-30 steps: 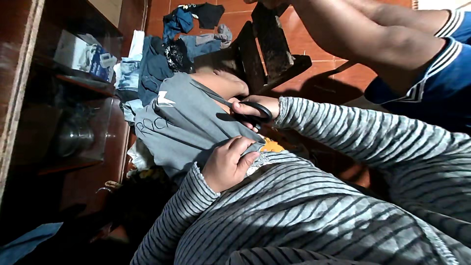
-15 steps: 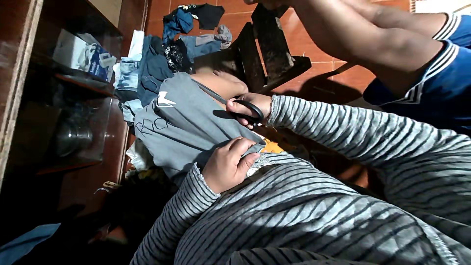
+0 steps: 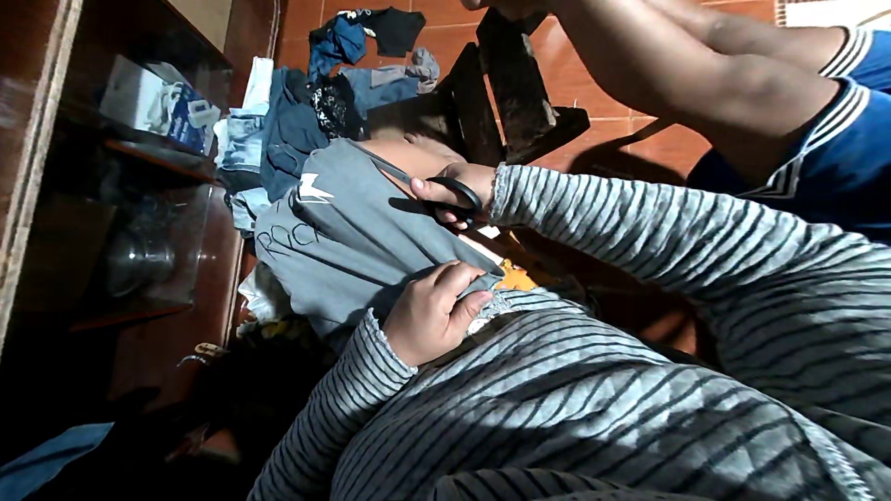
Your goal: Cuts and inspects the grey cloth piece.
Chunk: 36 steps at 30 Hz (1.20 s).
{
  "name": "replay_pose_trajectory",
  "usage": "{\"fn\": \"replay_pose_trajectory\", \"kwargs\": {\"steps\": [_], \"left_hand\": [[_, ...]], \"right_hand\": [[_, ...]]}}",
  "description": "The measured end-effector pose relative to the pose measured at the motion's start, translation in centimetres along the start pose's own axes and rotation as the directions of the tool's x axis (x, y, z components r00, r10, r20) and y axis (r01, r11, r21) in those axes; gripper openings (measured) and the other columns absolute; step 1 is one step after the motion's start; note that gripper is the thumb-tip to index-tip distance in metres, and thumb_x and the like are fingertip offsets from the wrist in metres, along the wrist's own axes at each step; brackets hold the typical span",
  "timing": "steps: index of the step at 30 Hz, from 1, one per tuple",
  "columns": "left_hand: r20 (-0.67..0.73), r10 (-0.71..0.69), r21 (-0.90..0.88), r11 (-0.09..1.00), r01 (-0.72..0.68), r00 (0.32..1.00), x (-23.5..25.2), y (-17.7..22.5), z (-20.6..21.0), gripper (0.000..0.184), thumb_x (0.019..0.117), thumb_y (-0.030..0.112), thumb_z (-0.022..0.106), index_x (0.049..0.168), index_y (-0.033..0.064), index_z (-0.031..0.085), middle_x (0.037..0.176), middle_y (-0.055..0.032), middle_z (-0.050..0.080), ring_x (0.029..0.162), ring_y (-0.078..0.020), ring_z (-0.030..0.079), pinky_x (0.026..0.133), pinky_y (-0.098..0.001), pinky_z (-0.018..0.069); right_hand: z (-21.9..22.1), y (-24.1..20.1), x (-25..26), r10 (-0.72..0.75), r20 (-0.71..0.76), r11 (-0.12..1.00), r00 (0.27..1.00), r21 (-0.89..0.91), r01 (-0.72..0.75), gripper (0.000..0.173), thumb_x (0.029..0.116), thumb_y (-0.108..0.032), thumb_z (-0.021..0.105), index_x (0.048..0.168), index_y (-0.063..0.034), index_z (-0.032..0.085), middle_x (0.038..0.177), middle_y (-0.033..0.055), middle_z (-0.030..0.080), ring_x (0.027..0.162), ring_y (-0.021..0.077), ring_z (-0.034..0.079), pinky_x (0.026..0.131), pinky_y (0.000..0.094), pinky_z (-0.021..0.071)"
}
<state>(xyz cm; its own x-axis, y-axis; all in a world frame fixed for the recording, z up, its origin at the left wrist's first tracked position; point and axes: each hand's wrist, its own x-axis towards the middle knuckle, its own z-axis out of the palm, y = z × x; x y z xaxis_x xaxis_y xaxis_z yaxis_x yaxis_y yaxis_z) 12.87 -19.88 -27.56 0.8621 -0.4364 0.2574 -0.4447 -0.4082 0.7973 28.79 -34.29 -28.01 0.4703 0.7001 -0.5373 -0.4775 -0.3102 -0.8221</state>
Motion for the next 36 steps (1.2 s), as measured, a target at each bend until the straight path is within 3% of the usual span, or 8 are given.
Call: {"fn": "replay_pose_trajectory", "kwargs": {"steps": [4,6,8,13,15,21,30,36], "left_hand": [[-0.115,-0.148,0.273,0.946,0.175,0.982,-0.4,0.4,-0.9,0.039,0.0912,0.036,0.076,0.108,0.0017,0.069,0.096,-0.0135,0.07,0.078,-0.0176,0.068,0.069,-0.0298,0.0578],[-0.211,-0.347,0.462,0.788,0.406,0.914,-0.4,0.7,-2.0,0.071,0.0733,0.042,0.09,0.126,0.0028,0.064,0.109,-0.0219,0.067,0.077,-0.0319,0.07,0.065,-0.0457,0.0595],[-0.274,-0.526,0.515,0.627,0.585,0.805,-0.4,0.3,-3.3,0.084,0.0747,0.034,0.092,0.144,0.0054,0.054,0.124,-0.0286,0.06,0.085,-0.0421,0.07,0.071,-0.0561,0.0584],[-0.281,-0.333,0.627,0.646,0.435,0.9,-0.9,-2.9,-6.6,0.016,0.0934,0.016,0.073,0.105,0.0055,0.075,0.116,-0.0193,0.065,0.107,-0.0407,0.062,0.089,-0.0562,0.0521],[-0.252,-0.248,0.605,0.714,0.353,0.935,-1.0,-4.5,-7.2,0.016,0.0953,0.012,0.065,0.107,0.002,0.072,0.123,-0.0199,0.064,0.12,-0.0416,0.057,0.1,-0.0551,0.047],[-0.208,-0.126,0.424,0.882,0.205,0.97,-2.7,-1.7,-5.9,0.027,0.106,0.021,0.05,0.117,-0.0023,0.057,0.078,-0.0125,0.067,0.069,-0.0198,0.069,0.064,-0.0352,0.0586],[-0.197,-0.154,0.358,0.908,0.217,0.968,-4.7,-1.8,-2.5,0.032,0.1059,0.024,0.05,0.113,-0.0031,0.064,0.101,-0.0167,0.073,0.094,-0.0219,0.072,0.087,-0.0329,0.0572],[-0.248,-0.148,0.295,0.93,0.22,0.957,-5.0,-1.8,-2.4,0.034,0.1062,0.025,0.051,0.112,-0.0059,0.064,0.101,-0.0175,0.072,0.097,-0.0176,0.071,0.091,-0.0295,0.0556]], "right_hand": [[-0.1,0.5,0.0,-0.014,0.02,0.998,1.0,0.066,0.013,0.047,0.106,-0.048,0.048,0.082,-0.0094,0.059,0.055,-0.0036,0.051,0.043,0.0055,0.052,0.043,0.0201,0.0472],[-0.3,0.8,-0.3,-0.024,0.035,0.997,0.999,0.077,0.021,0.048,0.1066,-0.049,0.046,0.085,-0.008,0.06,0.056,-0.0026,0.052,0.045,0.0073,0.054,0.045,0.0222,0.0504],[-0.5,1.4,-0.7,-0.025,0.031,0.997,0.999,0.076,0.022,0.049,0.1068,-0.049,0.045,0.088,-0.0064,0.062,0.056,-0.0022,0.053,0.045,0.0085,0.056,0.046,0.0239,0.0523],[-1.2,2.9,-1.3,-0.042,0.049,0.992,0.998,0.118,0.036,0.046,0.107,-0.046,0.046,0.09,-0.006,0.061,0.057,-0.0021,0.055,0.046,0.0086,0.059,0.047,0.023,0.054],[-1.2,3.1,-1.2,-0.05,0.055,0.991,0.997,0.128,0.042,0.046,0.1062,-0.047,0.047,0.09,-0.0057,0.061,0.058,-0.0012,0.056,0.047,0.0096,0.059,0.047,0.0237,0.0545],[-1.7,3.3,-5.1,-0.085,0.05,0.994,0.995,0.07,0.082,0.041,0.1041,-0.042,0.047,0.09,-0.0065,0.061,0.055,-0.0037,0.051,0.043,0.0041,0.053,0.043,0.0186,0.0485],[-3.4,9.1,-7.6,-0.262,0.191,0.964,0.946,0.088,0.249,0.054,0.0851,-0.067,0.069,0.089,-0.0132,0.067,0.06,-0.0067,0.06,0.049,0.0032,0.059,0.047,0.0175,0.0504],[-1.9,6.3,-6.1,-0.173,0.104,0.977,0.979,-0.109,0.184,0.038,0.0862,-0.046,0.071,0.088,-0.009,0.065,0.057,-0.0051,0.057,0.046,0.0024,0.054,0.044,0.0178,0.0453]]}}
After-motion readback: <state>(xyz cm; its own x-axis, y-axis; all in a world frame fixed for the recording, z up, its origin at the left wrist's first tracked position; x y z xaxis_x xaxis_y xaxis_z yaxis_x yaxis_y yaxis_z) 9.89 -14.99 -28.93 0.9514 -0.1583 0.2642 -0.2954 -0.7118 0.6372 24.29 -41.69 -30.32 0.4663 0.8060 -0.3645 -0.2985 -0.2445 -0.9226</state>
